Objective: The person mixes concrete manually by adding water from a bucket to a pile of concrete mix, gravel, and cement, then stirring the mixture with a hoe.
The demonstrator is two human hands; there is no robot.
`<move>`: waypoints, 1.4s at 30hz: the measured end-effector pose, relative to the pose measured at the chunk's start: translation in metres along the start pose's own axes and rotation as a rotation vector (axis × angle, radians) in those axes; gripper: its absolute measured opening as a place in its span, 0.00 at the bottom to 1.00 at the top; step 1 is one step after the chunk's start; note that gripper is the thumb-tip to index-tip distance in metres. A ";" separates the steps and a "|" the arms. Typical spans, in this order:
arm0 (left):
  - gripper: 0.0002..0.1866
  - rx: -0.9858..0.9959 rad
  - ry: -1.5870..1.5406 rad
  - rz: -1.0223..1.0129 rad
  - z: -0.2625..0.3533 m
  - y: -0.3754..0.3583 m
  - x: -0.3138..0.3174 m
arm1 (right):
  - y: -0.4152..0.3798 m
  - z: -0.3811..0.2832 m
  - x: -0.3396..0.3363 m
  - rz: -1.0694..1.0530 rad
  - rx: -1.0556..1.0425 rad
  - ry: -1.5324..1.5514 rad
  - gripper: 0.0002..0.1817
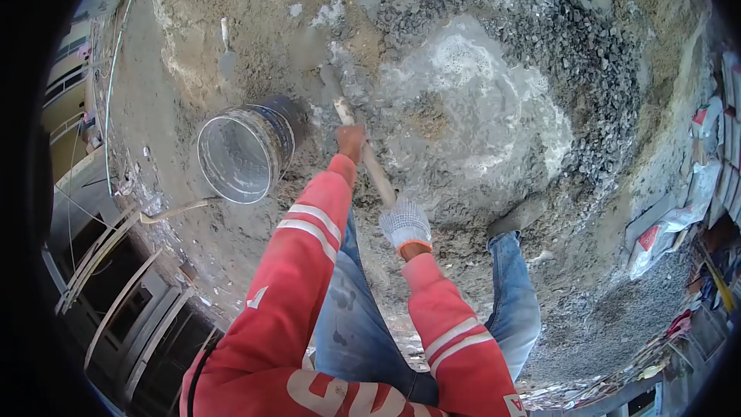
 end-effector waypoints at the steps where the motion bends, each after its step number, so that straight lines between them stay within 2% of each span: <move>1: 0.18 -0.014 0.188 0.140 0.007 -0.055 0.004 | -0.013 0.036 0.003 -0.010 0.072 0.011 0.22; 2: 0.17 -0.030 0.055 -0.022 -0.042 -0.058 0.031 | -0.024 0.060 -0.003 0.013 0.011 0.047 0.23; 3: 0.15 -0.116 0.059 0.034 0.021 -0.127 0.006 | -0.034 0.080 -0.009 0.031 -0.061 0.082 0.25; 5: 0.16 -0.074 0.046 0.060 0.000 -0.154 0.012 | -0.059 0.110 -0.010 0.075 -0.157 -0.044 0.28; 7: 0.18 -0.087 0.021 0.064 -0.021 -0.185 0.015 | -0.081 0.134 -0.020 0.093 -0.129 -0.049 0.28; 8: 0.18 -0.090 0.020 0.051 -0.001 -0.199 0.009 | -0.087 0.143 -0.026 0.117 -0.099 -0.047 0.28; 10: 0.18 -0.336 -0.360 -0.015 0.058 -0.233 -0.012 | -0.064 0.138 -0.044 0.095 -0.088 -0.107 0.28; 11: 0.15 -0.278 -0.493 -0.031 0.072 -0.222 -0.012 | -0.047 0.132 -0.050 0.059 -0.082 -0.160 0.27; 13: 0.13 -0.096 -0.688 -0.071 0.124 -0.186 -0.016 | 0.002 0.098 -0.067 0.276 -0.331 -0.122 0.26; 14: 0.14 0.015 -0.854 -0.043 0.158 -0.167 -0.019 | 0.029 0.072 -0.077 0.306 -0.331 -0.168 0.26; 15: 0.12 0.091 -0.805 -0.047 0.184 -0.142 -0.019 | 0.052 0.048 -0.084 0.314 -0.319 -0.169 0.25; 16: 0.12 0.139 -0.751 0.082 0.202 -0.116 -0.013 | 0.071 0.027 -0.092 0.327 -0.306 -0.172 0.25; 18: 0.11 0.274 -0.623 0.006 0.218 -0.062 0.018 | 0.089 -0.002 -0.106 0.357 -0.308 -0.092 0.25; 19: 0.11 0.277 -0.617 0.001 0.206 -0.049 0.040 | 0.086 0.001 -0.099 0.359 -0.303 -0.086 0.25; 21: 0.13 0.166 -0.160 -0.115 0.162 -0.032 0.094 | 0.068 0.026 -0.080 0.277 -0.052 -0.060 0.25; 22: 0.14 0.131 -0.096 -0.181 0.139 -0.044 0.113 | 0.056 0.041 -0.076 0.239 0.017 -0.049 0.25; 23: 0.16 0.096 -0.030 -0.252 0.118 -0.071 0.126 | 0.042 0.060 -0.072 0.203 0.091 -0.037 0.26; 25: 0.22 0.002 0.107 -0.149 0.130 -0.151 0.105 | 0.022 0.103 -0.065 0.250 0.059 0.058 0.25; 27: 0.21 0.058 0.036 -0.132 0.072 -0.161 0.118 | -0.007 0.128 -0.065 0.311 -0.055 0.093 0.26; 29: 0.19 0.027 -0.229 -0.133 0.051 -0.189 0.093 | -0.025 0.147 -0.061 0.280 -0.066 0.028 0.26; 30: 0.18 -0.071 -0.301 -0.125 0.066 -0.208 0.061 | -0.026 0.152 -0.055 0.260 -0.062 -0.020 0.27; 31: 0.17 -0.169 -0.368 -0.117 0.087 -0.219 0.028 | -0.021 0.151 -0.046 0.238 -0.147 -0.011 0.29; 33: 0.16 0.224 -0.254 0.190 0.056 -0.163 -0.007 | -0.002 0.115 -0.033 0.179 -0.221 -0.069 0.30; 34: 0.17 0.175 -0.327 0.236 0.082 -0.155 -0.034 | 0.011 0.091 -0.026 0.131 -0.297 -0.134 0.31; 35: 0.17 0.122 -0.397 0.282 0.111 -0.146 -0.059 | 0.020 0.067 -0.022 0.168 -0.367 -0.141 0.29; 37: 0.15 0.098 -0.274 0.327 0.103 -0.094 -0.076 | 0.027 0.034 -0.017 0.193 -0.426 -0.142 0.28; 38: 0.15 0.095 -0.263 0.323 0.084 -0.081 -0.071 | 0.026 0.025 -0.016 0.065 -0.332 -0.150 0.27; 39: 0.15 0.024 -0.130 0.231 0.057 -0.063 -0.054 | 0.025 0.021 -0.019 -0.050 -0.245 -0.160 0.26; 40: 0.15 -0.046 -0.001 0.140 0.026 -0.047 -0.034 | 0.015 0.025 -0.026 -0.040 -0.245 -0.161 0.26; 42: 0.16 -0.129 -0.068 -0.023 -0.064 -0.064 0.033 | -0.026 0.064 -0.033 -0.101 -0.004 -0.127 0.24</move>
Point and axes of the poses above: each hand's wrist, its own y-axis towards the middle knuckle, its own x-axis out of the palm, z = x × y, the point moved 5 cm from there along y, towards the middle knuckle, and after that the axes turned 6 degrees about z, right-handed, at the moved point
